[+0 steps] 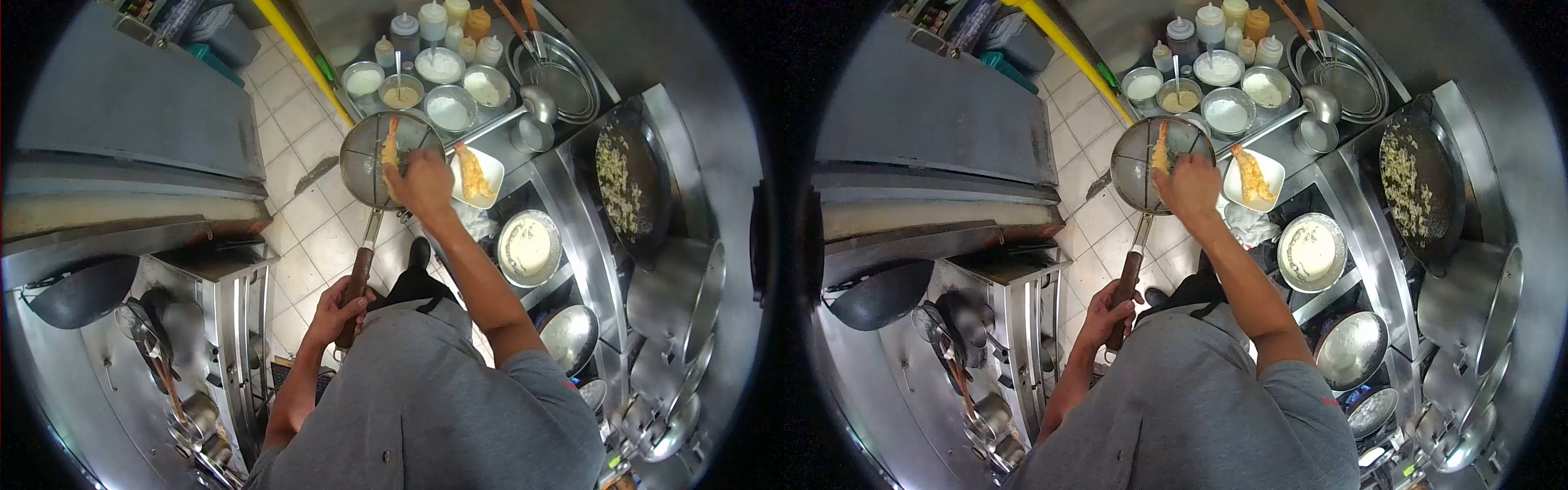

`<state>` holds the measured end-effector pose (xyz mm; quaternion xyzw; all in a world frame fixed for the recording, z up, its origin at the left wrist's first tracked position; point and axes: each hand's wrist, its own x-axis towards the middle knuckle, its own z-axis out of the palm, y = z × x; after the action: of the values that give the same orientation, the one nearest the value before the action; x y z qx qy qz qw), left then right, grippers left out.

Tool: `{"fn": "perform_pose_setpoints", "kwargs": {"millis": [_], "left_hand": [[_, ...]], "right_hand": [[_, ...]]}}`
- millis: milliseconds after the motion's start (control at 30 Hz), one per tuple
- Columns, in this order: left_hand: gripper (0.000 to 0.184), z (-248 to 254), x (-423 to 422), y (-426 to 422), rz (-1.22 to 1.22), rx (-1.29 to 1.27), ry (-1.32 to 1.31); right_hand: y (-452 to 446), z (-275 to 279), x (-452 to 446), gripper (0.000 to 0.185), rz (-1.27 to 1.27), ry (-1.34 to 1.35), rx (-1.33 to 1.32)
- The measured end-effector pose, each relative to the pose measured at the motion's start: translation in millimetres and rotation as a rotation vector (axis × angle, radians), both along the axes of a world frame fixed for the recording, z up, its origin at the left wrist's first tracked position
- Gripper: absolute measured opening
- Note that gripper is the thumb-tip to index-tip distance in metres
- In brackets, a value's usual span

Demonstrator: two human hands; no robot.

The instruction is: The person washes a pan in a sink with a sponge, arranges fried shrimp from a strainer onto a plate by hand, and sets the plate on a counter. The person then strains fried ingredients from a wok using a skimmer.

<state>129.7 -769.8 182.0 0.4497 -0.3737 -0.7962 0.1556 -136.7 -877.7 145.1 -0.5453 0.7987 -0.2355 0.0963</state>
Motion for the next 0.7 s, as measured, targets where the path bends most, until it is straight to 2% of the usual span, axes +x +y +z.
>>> {"fn": "perform_pose_setpoints", "kwargs": {"millis": [133,167,233,300,400,467,533,567,633,700], "left_hand": [[0.048,1,3,7,-0.020,-0.044,-0.067],[0.048,2,4,9,-0.039,-0.034,-0.065],[0.034,9,6,11,-0.046,-0.018,-0.108],[0.035,12,3,12,-0.026,0.000,-0.127],[0.039,6,7,11,-0.001,0.024,-0.145],[0.043,6,7,8,0.035,0.041,-0.156],[0.045,6,9,6,0.048,0.044,-0.162],[0.047,7,8,3,0.057,0.048,-0.160],[0.048,13,1,-4,0.055,0.013,-0.180],[0.048,24,-4,-9,0.035,-0.010,-0.209]], "right_hand": [[-8,-27,19,0.043,-0.008,0.019,0.036],[-7,-28,23,0.042,-0.028,-0.048,0.041],[4,-31,21,0.041,-0.058,-0.116,0.051],[13,-27,13,0.034,-0.097,-0.186,-0.041],[33,0,-38,0.037,-0.190,-0.192,0.131],[44,-19,-81,0.041,-0.278,-0.126,0.249],[51,-69,-114,0.045,-0.333,0.049,0.188],[51,-94,-123,0.045,-0.340,0.039,0.183],[54,-133,-138,0.049,-0.323,0.180,0.278],[70,-132,-135,0.055,-0.315,0.083,0.345]]}}
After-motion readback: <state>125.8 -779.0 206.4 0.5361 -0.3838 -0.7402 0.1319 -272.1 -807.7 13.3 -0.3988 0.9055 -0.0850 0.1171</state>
